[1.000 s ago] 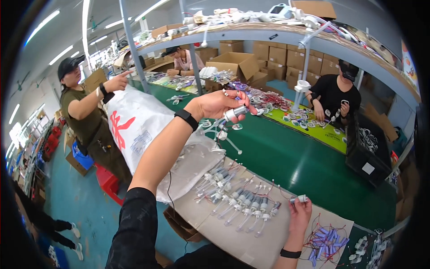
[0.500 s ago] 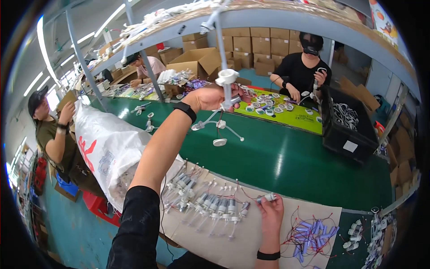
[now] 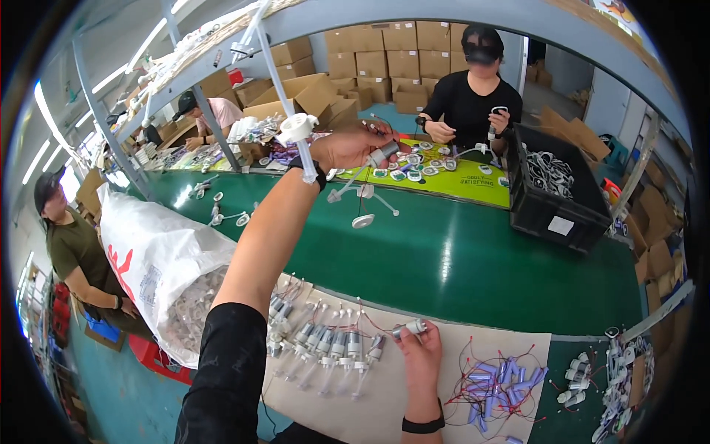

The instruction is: The person reaches into a bag to retrieve a plastic pump, fits it onto a motor, and then connects a circuit board to the assembly. They place the completed unit on the table and repeat the process with more components.

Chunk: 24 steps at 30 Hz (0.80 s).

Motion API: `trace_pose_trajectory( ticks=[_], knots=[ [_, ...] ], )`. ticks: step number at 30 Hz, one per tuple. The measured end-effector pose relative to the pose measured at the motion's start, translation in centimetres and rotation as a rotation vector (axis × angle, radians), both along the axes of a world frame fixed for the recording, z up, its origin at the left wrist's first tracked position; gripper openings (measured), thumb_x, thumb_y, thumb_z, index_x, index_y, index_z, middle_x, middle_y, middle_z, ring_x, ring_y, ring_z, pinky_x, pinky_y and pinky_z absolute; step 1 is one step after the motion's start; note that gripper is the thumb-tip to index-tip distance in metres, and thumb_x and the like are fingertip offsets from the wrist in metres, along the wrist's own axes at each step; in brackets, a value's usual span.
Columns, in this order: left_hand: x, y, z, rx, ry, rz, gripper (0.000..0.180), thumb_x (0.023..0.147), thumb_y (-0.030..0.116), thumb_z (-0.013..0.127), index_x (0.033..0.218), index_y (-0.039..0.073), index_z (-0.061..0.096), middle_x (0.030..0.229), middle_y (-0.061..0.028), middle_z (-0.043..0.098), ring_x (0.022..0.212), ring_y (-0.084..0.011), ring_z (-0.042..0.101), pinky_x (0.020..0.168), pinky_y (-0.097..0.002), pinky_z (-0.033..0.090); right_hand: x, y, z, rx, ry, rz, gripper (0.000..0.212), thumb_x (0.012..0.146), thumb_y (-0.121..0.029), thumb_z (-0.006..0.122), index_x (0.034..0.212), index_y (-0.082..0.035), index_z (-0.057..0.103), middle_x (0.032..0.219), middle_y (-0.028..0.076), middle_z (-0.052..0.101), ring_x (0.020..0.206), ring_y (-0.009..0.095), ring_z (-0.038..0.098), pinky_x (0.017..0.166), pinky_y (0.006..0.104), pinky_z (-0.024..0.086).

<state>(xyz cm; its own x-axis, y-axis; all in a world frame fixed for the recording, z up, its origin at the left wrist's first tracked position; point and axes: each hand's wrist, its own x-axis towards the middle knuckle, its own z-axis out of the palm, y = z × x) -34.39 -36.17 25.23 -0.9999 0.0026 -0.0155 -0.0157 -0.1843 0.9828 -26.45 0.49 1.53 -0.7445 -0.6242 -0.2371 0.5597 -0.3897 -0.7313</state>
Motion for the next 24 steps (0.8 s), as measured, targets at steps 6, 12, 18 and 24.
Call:
trace_pose_trajectory(
  ticks=[6,12,18,24],
  knots=[
    [-4.2,-0.6,-0.6,-0.022,-0.006,0.124,0.018,0.105,0.012,0.046,0.117,0.0,0.052,0.125,-0.021,0.059,0.095,-0.0258,0.064,0.074,-0.0357,0.056,-0.1,-0.1,-0.1,0.01,0.019,0.029,0.039,0.089,0.005,0.064,0.123,0.0,0.045,0.113,0.013,0.059,0.101,0.026,0.065,0.091,0.0409,0.057],
    [-8.4,-1.1,-2.2,-0.042,0.068,0.22,0.014,0.104,0.01,0.048,0.109,-0.002,0.054,0.114,-0.0192,0.062,0.09,-0.0273,0.067,0.071,-0.0374,0.058,0.4,-0.4,0.1,0.035,0.021,0.034,0.04,0.089,0.006,0.065,0.123,0.001,0.045,0.114,0.014,0.059,0.102,0.026,0.065,0.091,0.0401,0.056],
    [-15.4,-0.2,-5.4,-0.078,0.049,0.271,0.012,0.104,0.01,0.047,0.109,-0.001,0.048,0.109,-0.0173,0.064,0.086,-0.0249,0.067,0.071,-0.0363,0.058,0.2,0.5,0.0,0.054,-0.016,-0.002,0.04,0.087,0.006,0.067,0.12,0.002,0.045,0.112,0.012,0.06,0.103,0.023,0.065,0.09,0.0375,0.056],
    [-20.2,-11.9,-9.8,-1.235,0.567,0.32,0.017,0.104,0.012,0.046,0.116,0.0,0.05,0.107,-0.0167,0.063,0.094,-0.0257,0.065,0.08,-0.039,0.058,1.3,-0.8,0.1,0.076,-0.026,0.094,0.042,0.085,0.006,0.069,0.119,0.0,0.045,0.111,0.013,0.063,0.104,0.018,0.063,0.09,0.0305,0.053]
  ],
)
